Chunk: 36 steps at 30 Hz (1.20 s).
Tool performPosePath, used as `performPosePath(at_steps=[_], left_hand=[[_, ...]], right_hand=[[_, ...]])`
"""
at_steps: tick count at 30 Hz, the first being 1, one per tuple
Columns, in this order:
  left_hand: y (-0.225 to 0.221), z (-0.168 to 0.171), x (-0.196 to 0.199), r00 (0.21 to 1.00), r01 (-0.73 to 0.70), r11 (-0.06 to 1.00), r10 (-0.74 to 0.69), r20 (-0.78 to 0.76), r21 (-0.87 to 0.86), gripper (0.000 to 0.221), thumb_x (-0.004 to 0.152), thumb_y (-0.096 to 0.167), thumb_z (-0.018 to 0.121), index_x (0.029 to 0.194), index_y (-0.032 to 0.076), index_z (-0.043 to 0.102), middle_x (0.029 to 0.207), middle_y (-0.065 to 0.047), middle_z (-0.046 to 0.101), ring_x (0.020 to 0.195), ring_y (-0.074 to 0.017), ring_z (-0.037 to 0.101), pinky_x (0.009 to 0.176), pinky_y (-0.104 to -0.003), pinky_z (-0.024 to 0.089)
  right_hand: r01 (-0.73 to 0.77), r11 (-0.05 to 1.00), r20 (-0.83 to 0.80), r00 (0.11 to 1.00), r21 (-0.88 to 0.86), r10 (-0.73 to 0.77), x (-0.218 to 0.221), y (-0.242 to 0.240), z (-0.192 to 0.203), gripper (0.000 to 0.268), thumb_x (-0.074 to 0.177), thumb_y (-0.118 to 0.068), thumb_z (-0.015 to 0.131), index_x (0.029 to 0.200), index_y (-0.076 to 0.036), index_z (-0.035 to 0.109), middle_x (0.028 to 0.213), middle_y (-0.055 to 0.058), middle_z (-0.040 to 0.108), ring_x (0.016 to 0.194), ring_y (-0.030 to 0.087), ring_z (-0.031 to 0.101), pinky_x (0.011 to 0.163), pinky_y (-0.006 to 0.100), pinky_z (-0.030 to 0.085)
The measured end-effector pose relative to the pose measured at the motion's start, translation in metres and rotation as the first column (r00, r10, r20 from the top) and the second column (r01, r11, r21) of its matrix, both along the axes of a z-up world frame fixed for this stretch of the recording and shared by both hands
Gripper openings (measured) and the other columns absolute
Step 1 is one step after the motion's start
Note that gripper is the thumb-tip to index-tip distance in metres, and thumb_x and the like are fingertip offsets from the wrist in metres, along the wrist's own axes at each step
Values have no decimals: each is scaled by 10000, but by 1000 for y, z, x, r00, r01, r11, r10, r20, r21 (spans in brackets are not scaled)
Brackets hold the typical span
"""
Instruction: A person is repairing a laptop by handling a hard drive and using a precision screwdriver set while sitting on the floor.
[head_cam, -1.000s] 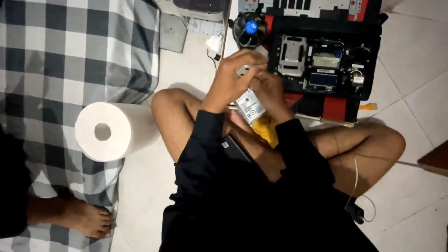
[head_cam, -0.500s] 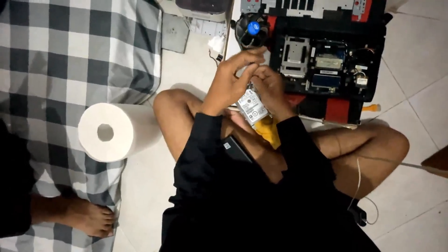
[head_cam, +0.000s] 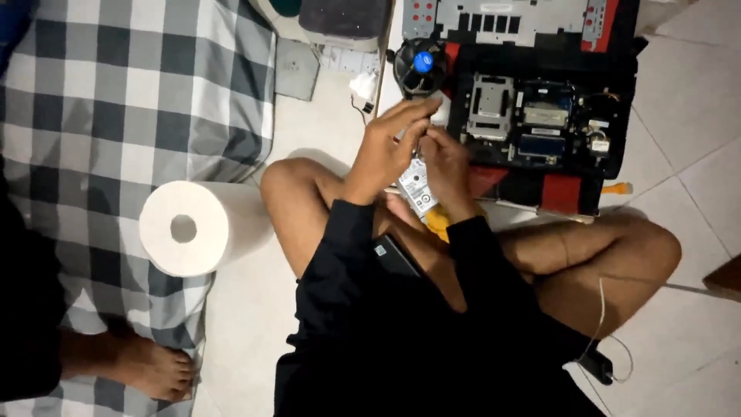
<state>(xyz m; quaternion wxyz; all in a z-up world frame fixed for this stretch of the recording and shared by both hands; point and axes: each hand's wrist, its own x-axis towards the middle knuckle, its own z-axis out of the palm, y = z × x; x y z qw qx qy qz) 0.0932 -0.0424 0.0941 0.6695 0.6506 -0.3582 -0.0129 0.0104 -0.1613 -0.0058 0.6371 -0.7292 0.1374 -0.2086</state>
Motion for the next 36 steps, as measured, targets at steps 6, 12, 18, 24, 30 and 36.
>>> performPosePath(at_steps=[6,12,18,24,30,36], left_hand=[[-2,-3,5,999,-38,999,38,7,-6,147,962,72,733,1102,101,770,939,-99,751,893,-277,737,839,-396,570],[-3,2,3,999,-8,1000,8,-34,-3,182,990,7,664,1149,66,732,1007,-156,736,958,-341,728,872,-451,569],[-3,-3,6,997,13,999,-16,-70,-33,230,988,-44,613,1117,69,766,1014,-159,760,977,-328,733,903,-467,570],[-4,2,7,999,31,998,-32,-17,-56,142,973,-20,672,1062,39,766,996,-194,756,934,-364,734,864,-468,564],[-10,-9,6,1000,-31,998,31,1,-54,146,905,20,776,1019,109,796,929,-102,752,875,-248,722,820,-370,565],[-3,3,-1,999,-36,999,36,-12,-28,150,943,4,729,1066,80,772,955,-120,749,900,-295,731,846,-408,569]], right_hand=[[-138,954,105,988,266,113,4,-5,-10,164,1007,-161,614,1151,-85,622,1025,46,694,956,134,640,873,314,540],[-131,932,43,991,337,124,4,-11,-38,95,1008,-9,569,1032,-99,552,918,15,681,847,115,664,795,262,520],[-142,959,15,990,244,142,3,-7,1,173,993,-8,562,1142,-76,616,956,34,683,875,135,649,817,303,540],[-126,977,-27,991,173,132,0,-16,-29,109,1019,-61,568,1069,-55,664,931,79,711,851,166,672,786,314,542],[-138,956,-8,989,260,146,2,-11,-8,128,1010,4,591,1123,3,652,1021,122,697,919,217,663,867,400,547],[-133,979,-36,990,155,140,-5,-12,-16,176,1030,-8,559,1081,-45,724,923,70,708,885,170,663,825,344,560]])
